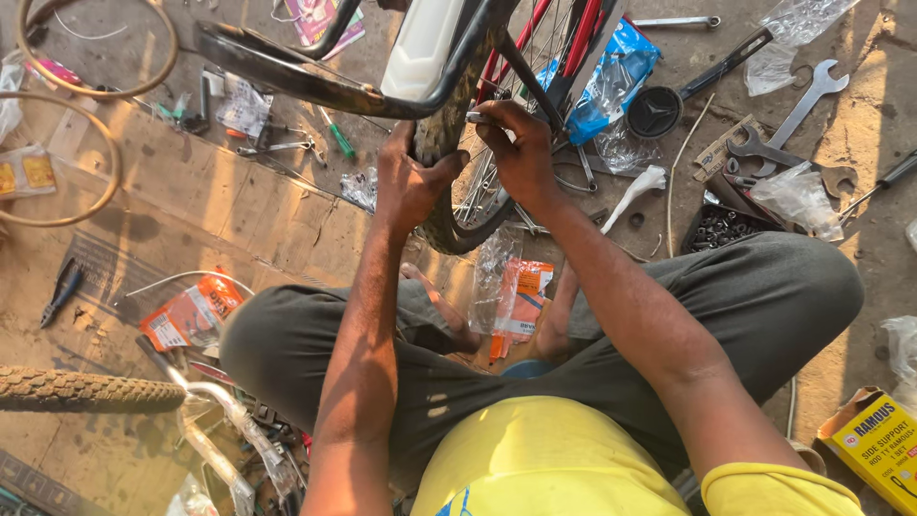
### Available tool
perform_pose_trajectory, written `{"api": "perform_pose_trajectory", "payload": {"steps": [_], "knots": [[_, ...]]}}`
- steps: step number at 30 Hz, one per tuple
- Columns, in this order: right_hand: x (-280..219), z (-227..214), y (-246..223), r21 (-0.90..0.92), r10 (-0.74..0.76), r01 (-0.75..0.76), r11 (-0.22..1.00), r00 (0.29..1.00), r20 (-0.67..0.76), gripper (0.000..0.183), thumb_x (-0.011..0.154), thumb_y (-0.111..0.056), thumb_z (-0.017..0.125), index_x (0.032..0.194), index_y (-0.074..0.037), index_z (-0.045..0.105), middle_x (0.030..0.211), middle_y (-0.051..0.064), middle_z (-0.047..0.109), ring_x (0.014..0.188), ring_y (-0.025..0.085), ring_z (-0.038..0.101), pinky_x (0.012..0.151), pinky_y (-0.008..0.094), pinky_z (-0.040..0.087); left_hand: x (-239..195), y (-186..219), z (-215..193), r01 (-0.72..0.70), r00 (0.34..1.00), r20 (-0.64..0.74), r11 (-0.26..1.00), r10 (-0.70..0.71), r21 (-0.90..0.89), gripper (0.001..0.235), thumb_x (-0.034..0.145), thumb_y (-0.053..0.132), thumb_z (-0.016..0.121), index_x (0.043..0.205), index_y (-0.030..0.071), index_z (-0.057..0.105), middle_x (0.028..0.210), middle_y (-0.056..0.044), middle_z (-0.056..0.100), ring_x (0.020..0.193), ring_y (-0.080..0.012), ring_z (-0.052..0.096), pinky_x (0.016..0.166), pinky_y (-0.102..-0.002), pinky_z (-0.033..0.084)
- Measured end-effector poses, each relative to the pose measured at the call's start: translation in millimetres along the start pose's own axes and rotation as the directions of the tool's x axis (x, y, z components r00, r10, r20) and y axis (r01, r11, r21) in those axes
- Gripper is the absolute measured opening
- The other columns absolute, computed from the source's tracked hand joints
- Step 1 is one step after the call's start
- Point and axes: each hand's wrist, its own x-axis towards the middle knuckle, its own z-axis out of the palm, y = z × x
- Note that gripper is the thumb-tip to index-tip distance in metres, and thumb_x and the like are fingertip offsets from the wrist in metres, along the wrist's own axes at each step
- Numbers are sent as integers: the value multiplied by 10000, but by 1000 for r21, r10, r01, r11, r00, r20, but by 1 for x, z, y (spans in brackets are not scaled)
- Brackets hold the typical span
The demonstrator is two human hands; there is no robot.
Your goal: The person is repairing a bicycle while sitting on the floor. They use a wrench to tighten a bolt on the rear wheel and then use a green tool to adjust the tire.
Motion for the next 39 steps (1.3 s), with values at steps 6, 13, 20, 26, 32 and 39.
{"api": "perform_pose_trajectory", "payload": {"steps": [6,13,20,26,32,39], "knots": [[21,-2,33,274,284,-341,899,932,228,180,1058,-118,605,1181,-4,672,904,8,648,833,112,604,770,295,502,-4,-2,-1,-14,1000,15,997,15,-81,497,772,188,813,1206,12,646,1026,-114,747,893,-192,699,807,-347,576],[24,-5,8,353,141,-254,900,938,317,280,917,-80,676,1189,-38,622,1060,8,622,1010,85,605,896,282,472,0,-6,0,-102,995,-11,993,102,-57,515,769,174,827,1220,7,641,1077,-126,737,953,-222,709,847,-371,574],[32,-11,-26,-188,-165,233,954,933,319,406,923,-126,786,1267,10,619,1080,151,685,858,249,719,750,350,574,-3,-11,2,-25,1000,-16,999,25,-43,484,776,183,828,1200,15,666,1081,-137,736,974,-245,716,859,-382,570],[26,24,-31,-567,-533,394,724,840,-98,375,569,13,766,816,-57,493,861,121,540,822,332,572,706,466,456,-5,-11,2,-184,981,-59,983,184,7,518,787,149,834,1238,-11,637,1150,-183,691,1042,-289,682,900,-404,544],[14,35,-10,-202,-170,132,970,968,-183,278,706,113,721,887,-14,552,997,114,558,915,231,618,760,303,516,-5,-7,2,-97,994,-54,993,94,-60,485,787,168,811,1218,14,652,1114,-144,720,999,-261,717,879,-383,570],[13,-24,21,419,299,-467,779,863,406,311,931,-2,774,1224,-8,669,1236,44,645,1135,142,627,989,302,543,-4,-4,1,25,1000,-13,998,-26,-53,493,750,167,836,1186,16,660,1048,-124,704,927,-212,689,817,-363,564]]}}
